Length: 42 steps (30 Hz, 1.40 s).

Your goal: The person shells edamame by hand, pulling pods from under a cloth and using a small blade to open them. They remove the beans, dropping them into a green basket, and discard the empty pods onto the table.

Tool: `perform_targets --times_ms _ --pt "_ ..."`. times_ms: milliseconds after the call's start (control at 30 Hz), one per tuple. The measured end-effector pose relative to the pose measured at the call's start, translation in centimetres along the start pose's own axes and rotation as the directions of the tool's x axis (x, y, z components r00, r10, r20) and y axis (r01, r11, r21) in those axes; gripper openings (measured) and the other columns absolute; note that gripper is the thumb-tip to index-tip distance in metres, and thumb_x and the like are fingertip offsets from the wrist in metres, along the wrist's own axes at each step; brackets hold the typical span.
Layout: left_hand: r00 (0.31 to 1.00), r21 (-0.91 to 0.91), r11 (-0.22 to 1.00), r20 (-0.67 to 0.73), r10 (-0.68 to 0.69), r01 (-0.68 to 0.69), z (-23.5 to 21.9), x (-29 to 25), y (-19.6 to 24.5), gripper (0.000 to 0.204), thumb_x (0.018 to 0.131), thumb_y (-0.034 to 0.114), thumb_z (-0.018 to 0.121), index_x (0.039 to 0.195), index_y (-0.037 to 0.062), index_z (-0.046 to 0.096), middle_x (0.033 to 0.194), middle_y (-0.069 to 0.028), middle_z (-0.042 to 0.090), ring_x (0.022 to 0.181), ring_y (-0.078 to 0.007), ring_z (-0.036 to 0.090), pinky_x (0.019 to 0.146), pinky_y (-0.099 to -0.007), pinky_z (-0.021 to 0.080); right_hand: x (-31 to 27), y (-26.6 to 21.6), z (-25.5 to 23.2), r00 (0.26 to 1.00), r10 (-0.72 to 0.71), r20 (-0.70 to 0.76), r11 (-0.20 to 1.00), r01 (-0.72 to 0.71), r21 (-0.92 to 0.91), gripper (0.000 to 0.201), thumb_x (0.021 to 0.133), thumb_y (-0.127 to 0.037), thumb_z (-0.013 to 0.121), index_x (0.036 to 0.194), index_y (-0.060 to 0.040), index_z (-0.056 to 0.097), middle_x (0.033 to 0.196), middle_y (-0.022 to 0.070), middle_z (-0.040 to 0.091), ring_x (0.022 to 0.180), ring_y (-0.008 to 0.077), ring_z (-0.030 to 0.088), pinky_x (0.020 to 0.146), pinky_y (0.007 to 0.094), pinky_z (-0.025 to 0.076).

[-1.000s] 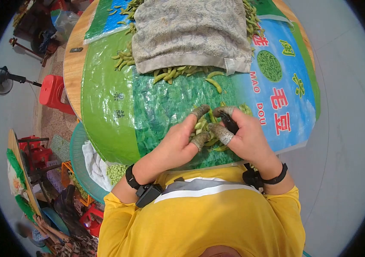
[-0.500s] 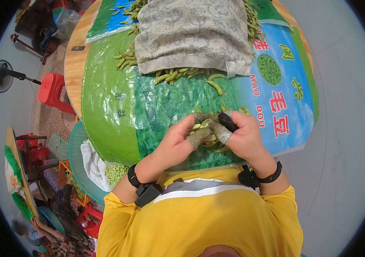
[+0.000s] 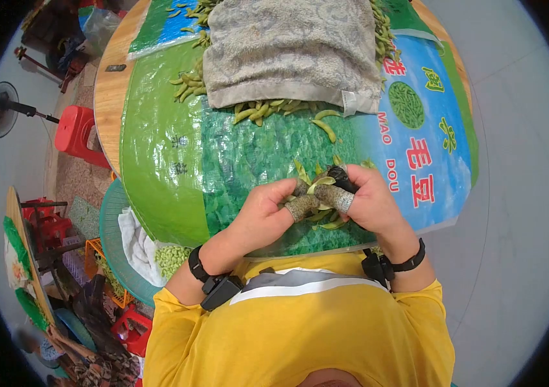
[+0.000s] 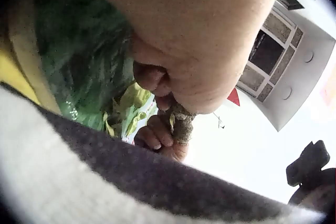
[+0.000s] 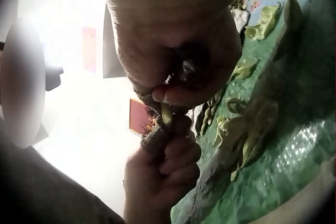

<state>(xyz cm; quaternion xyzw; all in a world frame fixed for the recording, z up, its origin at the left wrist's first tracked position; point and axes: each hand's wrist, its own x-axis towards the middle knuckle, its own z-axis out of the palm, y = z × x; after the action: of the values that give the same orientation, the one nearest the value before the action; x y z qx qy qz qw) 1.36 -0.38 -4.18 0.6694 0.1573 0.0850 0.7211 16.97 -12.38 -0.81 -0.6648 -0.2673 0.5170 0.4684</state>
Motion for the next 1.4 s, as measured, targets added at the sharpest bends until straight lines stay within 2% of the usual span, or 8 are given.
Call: perform_targets --times_ms 233,433,633,933,1000,1133,1267,1400 --pt "0.988 -0.065 0.992 -0.105 -0.112 0.105 0.3 0.0 0.0 0.016 0.09 0.016 0.049 0.093 0.0032 0.057 0.07 0.0002 0.054 0.063 -0.0064 0.048 0.055 -0.0213 0.039 0.1 0.5 1.8 0.634 -0.767 -0.099 0.547 0.565 -0.618 0.015 0.07 -0.009 0.071 0.084 -0.0062 0.065 0.065 0.0095 0.054 0.056 0.0243 0.054 0.051 0.0293 0.043" --pt "0.997 -0.27 0.962 -0.057 -0.052 0.034 0.7 -0.5 -0.2 0.02 0.093 0.023 0.047 0.093 0.0045 0.054 0.068 0.0013 0.052 0.056 -0.0054 0.044 0.048 -0.0184 0.033 -0.7 0.1 1.8 0.939 -0.339 -0.061 0.94 0.337 -0.042 0.014 0.078 -0.013 0.069 0.088 -0.0047 0.064 0.067 -0.0002 0.058 0.054 0.0096 0.052 0.048 0.0248 0.041" --pt "0.978 -0.556 0.808 0.043 -0.206 0.195 0.2 -0.3 0.1 0.018 0.091 0.023 0.05 0.09 0.0054 0.055 0.067 -0.0004 0.052 0.051 -0.0045 0.04 0.044 -0.0184 0.028 0.0 0.1 0.8 0.991 -0.094 0.098 0.947 0.059 0.317 0.012 0.085 -0.017 0.064 0.092 -0.007 0.064 0.066 -0.003 0.058 0.049 0.0014 0.046 0.043 0.0179 0.034" --pt "0.989 -0.854 0.513 0.004 -0.149 0.081 -1.6 -0.5 -0.4 0.024 0.09 0.025 0.049 0.089 0.0005 0.052 0.065 -0.0064 0.049 0.045 -0.0089 0.033 0.04 -0.0201 0.025 2.4 -1.8 -2.2 0.983 -0.182 0.021 0.82 0.164 -0.549 0.033 0.073 -0.026 0.072 0.091 -0.0013 0.06 0.076 0.0134 0.06 0.068 0.0232 0.06 0.063 0.0326 0.047" --pt "0.964 -0.762 0.633 -0.041 -0.261 0.139 -1.3 -0.2 -0.2 0.025 0.091 0.024 0.048 0.089 -0.0002 0.054 0.065 -0.004 0.048 0.046 -0.0083 0.034 0.041 -0.0197 0.025 5.1 -0.1 -2.8 0.811 -0.566 -0.147 0.478 0.178 -0.86 0.026 0.074 -0.021 0.07 0.09 -0.0019 0.06 0.077 0.0142 0.06 0.067 0.028 0.058 0.061 0.0347 0.046" --pt "0.973 -0.705 0.692 -0.011 -0.233 0.158 -0.9 0.3 0.8 0.023 0.092 0.02 0.048 0.095 -0.0007 0.058 0.066 -0.0013 0.048 0.046 -0.007 0.033 0.04 -0.0196 0.023 5.9 0.4 -3.0 0.838 -0.534 -0.114 0.424 0.149 -0.893 0.027 0.074 -0.021 0.066 0.089 -0.001 0.057 0.082 0.0191 0.058 0.078 0.0375 0.057 0.067 0.0445 0.045" --pt "0.987 -0.131 0.991 -0.16 -0.022 0.001 0.0 1.4 0.8 0.026 0.091 0.016 0.051 0.112 0.0019 0.057 0.072 -0.0015 0.054 0.055 -0.0131 0.047 0.05 -0.0255 0.039 2.3 -1.3 -1.9 0.804 -0.592 -0.055 0.495 0.309 -0.812 0.023 0.072 -0.019 0.066 0.084 -0.0009 0.058 0.077 0.0189 0.058 0.074 0.038 0.056 0.064 0.0436 0.045" --pt "0.977 0.62 0.766 0.001 0.215 -0.169 -0.1 1.6 1.7 0.041 0.085 0.012 0.054 0.125 0.0043 0.05 0.082 -0.0134 0.062 0.075 -0.03 0.06 0.067 -0.0346 0.049 -0.2 -2.2 -1.9 0.912 -0.409 0.003 0.644 0.291 -0.708 0.018 0.069 -0.014 0.064 0.075 0.0003 0.056 0.068 0.0193 0.055 0.066 0.039 0.055 0.058 0.0427 0.043"
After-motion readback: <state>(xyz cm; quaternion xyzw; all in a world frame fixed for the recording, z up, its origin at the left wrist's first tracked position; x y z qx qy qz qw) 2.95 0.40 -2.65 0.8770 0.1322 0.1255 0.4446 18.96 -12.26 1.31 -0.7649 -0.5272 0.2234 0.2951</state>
